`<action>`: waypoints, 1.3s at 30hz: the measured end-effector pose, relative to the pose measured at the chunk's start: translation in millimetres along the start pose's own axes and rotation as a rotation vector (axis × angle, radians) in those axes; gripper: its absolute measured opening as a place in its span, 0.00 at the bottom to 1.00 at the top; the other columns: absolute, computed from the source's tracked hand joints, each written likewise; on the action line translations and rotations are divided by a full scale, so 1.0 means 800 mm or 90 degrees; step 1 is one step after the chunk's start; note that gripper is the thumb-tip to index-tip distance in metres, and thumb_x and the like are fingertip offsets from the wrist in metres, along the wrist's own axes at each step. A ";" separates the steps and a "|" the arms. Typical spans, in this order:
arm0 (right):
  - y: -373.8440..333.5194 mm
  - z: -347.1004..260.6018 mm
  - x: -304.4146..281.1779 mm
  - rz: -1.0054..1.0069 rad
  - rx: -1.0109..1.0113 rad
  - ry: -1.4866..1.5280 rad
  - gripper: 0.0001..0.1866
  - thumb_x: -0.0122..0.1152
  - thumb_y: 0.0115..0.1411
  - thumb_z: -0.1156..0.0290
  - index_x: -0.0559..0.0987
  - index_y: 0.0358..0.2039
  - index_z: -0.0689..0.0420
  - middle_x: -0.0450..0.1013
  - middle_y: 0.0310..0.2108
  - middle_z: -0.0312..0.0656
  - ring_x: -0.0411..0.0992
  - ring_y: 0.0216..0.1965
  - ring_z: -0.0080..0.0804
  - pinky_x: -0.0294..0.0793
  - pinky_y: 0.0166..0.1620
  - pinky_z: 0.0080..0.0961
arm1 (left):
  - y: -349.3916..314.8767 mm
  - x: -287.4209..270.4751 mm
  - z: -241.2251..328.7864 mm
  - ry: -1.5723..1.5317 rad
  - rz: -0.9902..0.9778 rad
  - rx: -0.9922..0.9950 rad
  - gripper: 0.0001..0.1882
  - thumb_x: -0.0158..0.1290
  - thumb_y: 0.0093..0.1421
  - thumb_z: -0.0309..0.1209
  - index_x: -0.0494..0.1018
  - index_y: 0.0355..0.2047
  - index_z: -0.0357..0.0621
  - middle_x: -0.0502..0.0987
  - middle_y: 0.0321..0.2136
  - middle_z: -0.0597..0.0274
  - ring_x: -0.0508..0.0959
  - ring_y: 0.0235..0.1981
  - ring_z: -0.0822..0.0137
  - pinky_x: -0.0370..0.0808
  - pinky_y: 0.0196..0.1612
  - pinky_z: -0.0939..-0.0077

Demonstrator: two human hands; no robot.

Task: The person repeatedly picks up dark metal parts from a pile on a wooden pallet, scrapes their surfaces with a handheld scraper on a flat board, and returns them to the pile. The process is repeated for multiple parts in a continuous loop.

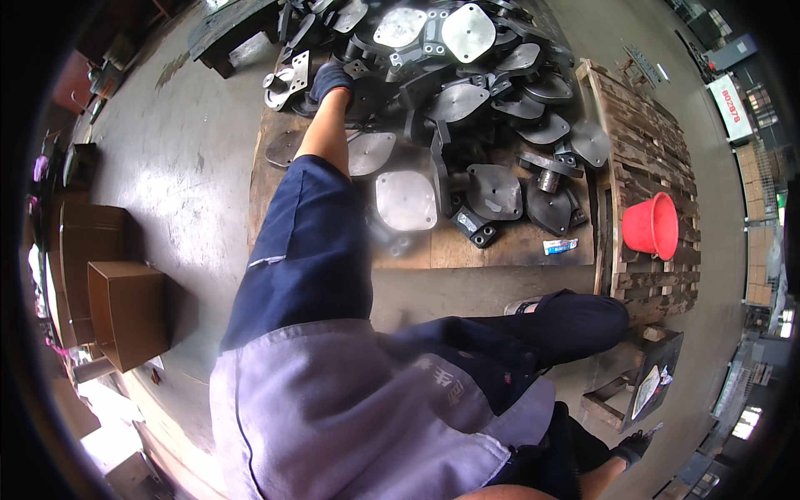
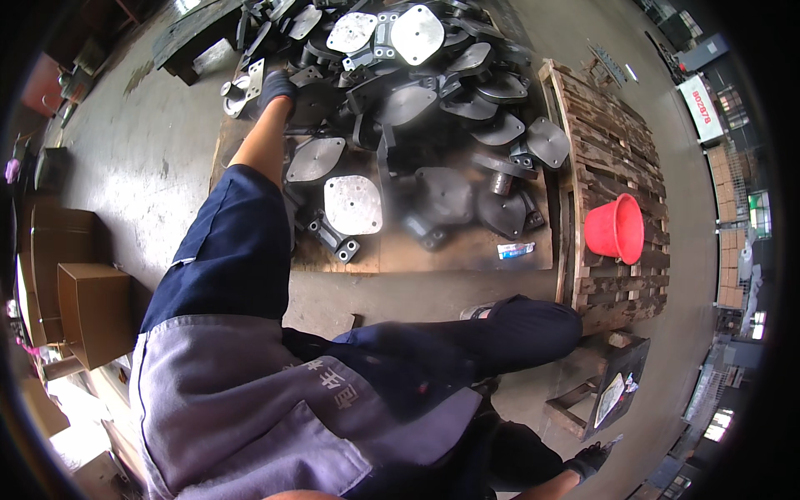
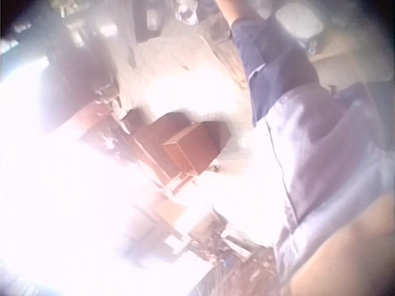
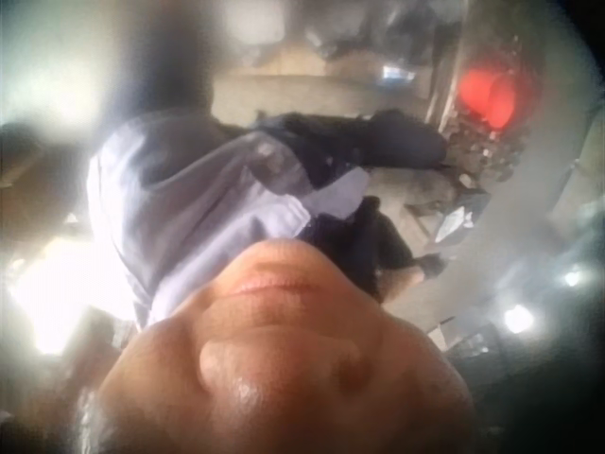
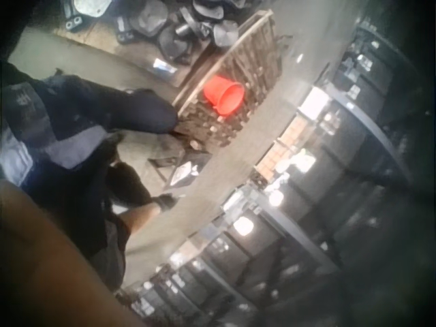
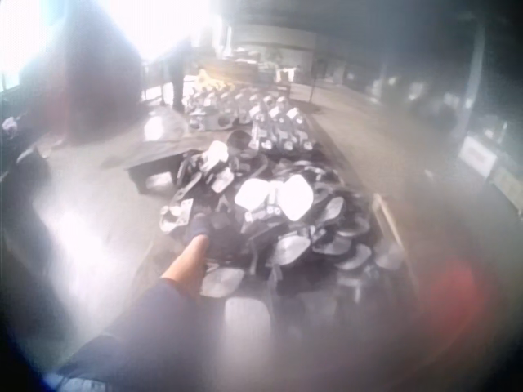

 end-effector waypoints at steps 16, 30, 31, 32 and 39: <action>-0.072 -0.032 -0.025 0.137 -0.064 -0.043 0.26 0.38 0.63 0.54 0.62 0.60 0.50 0.59 0.59 0.49 0.57 0.61 0.40 0.49 0.62 0.31 | -0.056 -0.039 -0.327 -0.113 -0.098 -0.429 0.32 0.58 0.49 0.50 0.72 0.47 0.37 0.72 0.49 0.46 0.73 0.51 0.57 0.69 0.49 0.65; -0.135 -0.066 -0.047 0.109 -0.077 -0.083 0.32 0.35 0.64 0.50 0.50 0.65 0.48 0.45 0.67 0.45 0.42 0.68 0.36 0.36 0.66 0.31 | -0.117 0.016 -0.330 -0.178 -0.266 -0.435 0.41 0.59 0.45 0.57 0.65 0.53 0.44 0.73 0.43 0.48 0.74 0.42 0.58 0.70 0.47 0.73; -0.142 -0.061 -0.062 0.124 -0.079 -0.082 0.32 0.35 0.63 0.50 0.50 0.65 0.48 0.45 0.67 0.45 0.42 0.68 0.36 0.36 0.66 0.31 | -0.111 0.022 -0.321 -0.106 -0.275 -0.371 0.40 0.59 0.45 0.56 0.66 0.52 0.44 0.72 0.43 0.48 0.74 0.42 0.59 0.70 0.47 0.73; -0.145 -0.059 -0.071 0.134 -0.081 -0.080 0.32 0.35 0.63 0.50 0.50 0.65 0.48 0.45 0.67 0.45 0.42 0.68 0.36 0.36 0.66 0.31 | -0.105 0.025 -0.313 -0.010 -0.286 -0.283 0.40 0.60 0.45 0.55 0.66 0.52 0.43 0.72 0.44 0.49 0.73 0.42 0.59 0.70 0.47 0.73; -0.164 -0.057 -0.081 0.163 -0.073 -0.091 0.32 0.37 0.63 0.50 0.50 0.65 0.49 0.45 0.66 0.46 0.42 0.68 0.36 0.36 0.67 0.31 | -0.051 0.023 -0.265 0.052 -0.306 -0.101 0.27 0.57 0.49 0.42 0.71 0.47 0.40 0.76 0.42 0.51 0.76 0.40 0.63 0.71 0.42 0.70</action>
Point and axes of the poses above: each hand's wrist, its own y-axis towards the middle knuckle, its own x-axis out of the palm, z = x × y, the point moved 6 cm from there along y, towards the middle knuckle
